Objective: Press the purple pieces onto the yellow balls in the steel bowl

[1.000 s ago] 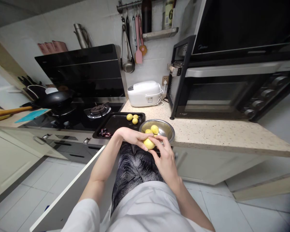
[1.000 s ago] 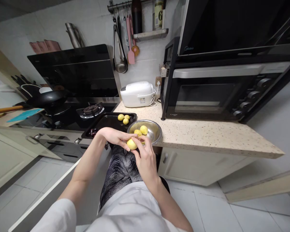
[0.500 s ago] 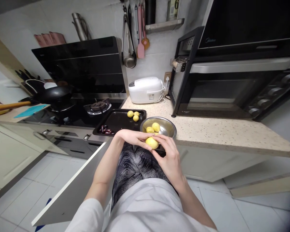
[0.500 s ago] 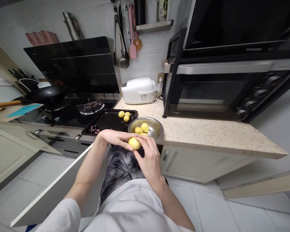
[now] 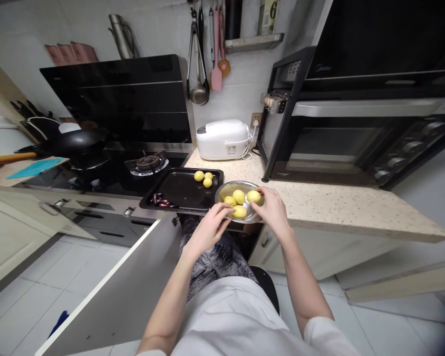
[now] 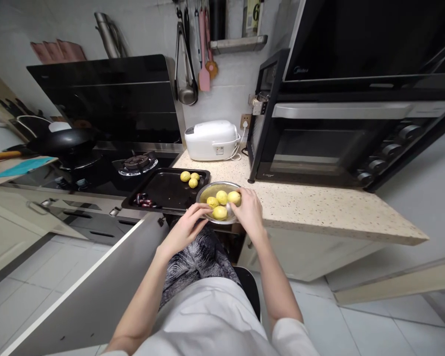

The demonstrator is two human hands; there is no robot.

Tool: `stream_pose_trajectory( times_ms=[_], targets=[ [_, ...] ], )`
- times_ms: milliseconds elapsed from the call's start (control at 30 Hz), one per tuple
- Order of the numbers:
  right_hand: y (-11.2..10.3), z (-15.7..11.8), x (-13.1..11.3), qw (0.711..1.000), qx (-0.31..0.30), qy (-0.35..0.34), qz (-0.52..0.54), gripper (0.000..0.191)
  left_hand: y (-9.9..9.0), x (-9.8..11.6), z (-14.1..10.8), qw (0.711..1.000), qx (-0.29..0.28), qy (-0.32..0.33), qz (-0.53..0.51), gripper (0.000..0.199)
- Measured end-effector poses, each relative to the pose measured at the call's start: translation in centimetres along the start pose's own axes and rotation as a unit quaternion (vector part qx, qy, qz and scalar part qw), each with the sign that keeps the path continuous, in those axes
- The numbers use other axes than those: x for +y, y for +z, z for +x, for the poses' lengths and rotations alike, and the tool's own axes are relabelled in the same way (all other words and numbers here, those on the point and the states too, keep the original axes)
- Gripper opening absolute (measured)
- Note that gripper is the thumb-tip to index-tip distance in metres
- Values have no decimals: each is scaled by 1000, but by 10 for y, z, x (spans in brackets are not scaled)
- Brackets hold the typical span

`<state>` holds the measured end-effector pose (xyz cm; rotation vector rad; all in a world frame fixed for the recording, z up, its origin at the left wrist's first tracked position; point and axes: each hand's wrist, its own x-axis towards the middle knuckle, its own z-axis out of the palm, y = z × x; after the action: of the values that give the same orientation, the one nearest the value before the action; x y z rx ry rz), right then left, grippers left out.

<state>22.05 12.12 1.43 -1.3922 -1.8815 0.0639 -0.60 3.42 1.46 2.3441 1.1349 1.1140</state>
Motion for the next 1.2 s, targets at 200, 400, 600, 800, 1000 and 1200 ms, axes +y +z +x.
stream_pose_trajectory(
  times_ms=[200, 400, 600, 800, 1000, 1200],
  targets=[
    [6, 8, 2, 990, -72, 12, -120, 27, 17, -9, -15, 999, 42, 19, 16, 29],
    [9, 14, -3, 977, -130, 6, -166, 22, 22, -11, -17, 998, 32, 25, 54, 31],
    [13, 14, 0, 981, -119, 4, -156, 34, 25, -10, -18, 996, 33, 34, 78, 34],
    [12, 8, 3, 990, -84, -2, -111, 36, 27, -13, -20, 995, 36, 38, 82, 36],
    [6, -6, 2, 996, -63, -10, -68, 34, 26, -14, -20, 997, 37, 41, 60, 36],
    [2, -16, -3, 998, -47, -5, -47, 27, 2, -23, -9, 998, 48, -11, 41, 32]
  ],
)
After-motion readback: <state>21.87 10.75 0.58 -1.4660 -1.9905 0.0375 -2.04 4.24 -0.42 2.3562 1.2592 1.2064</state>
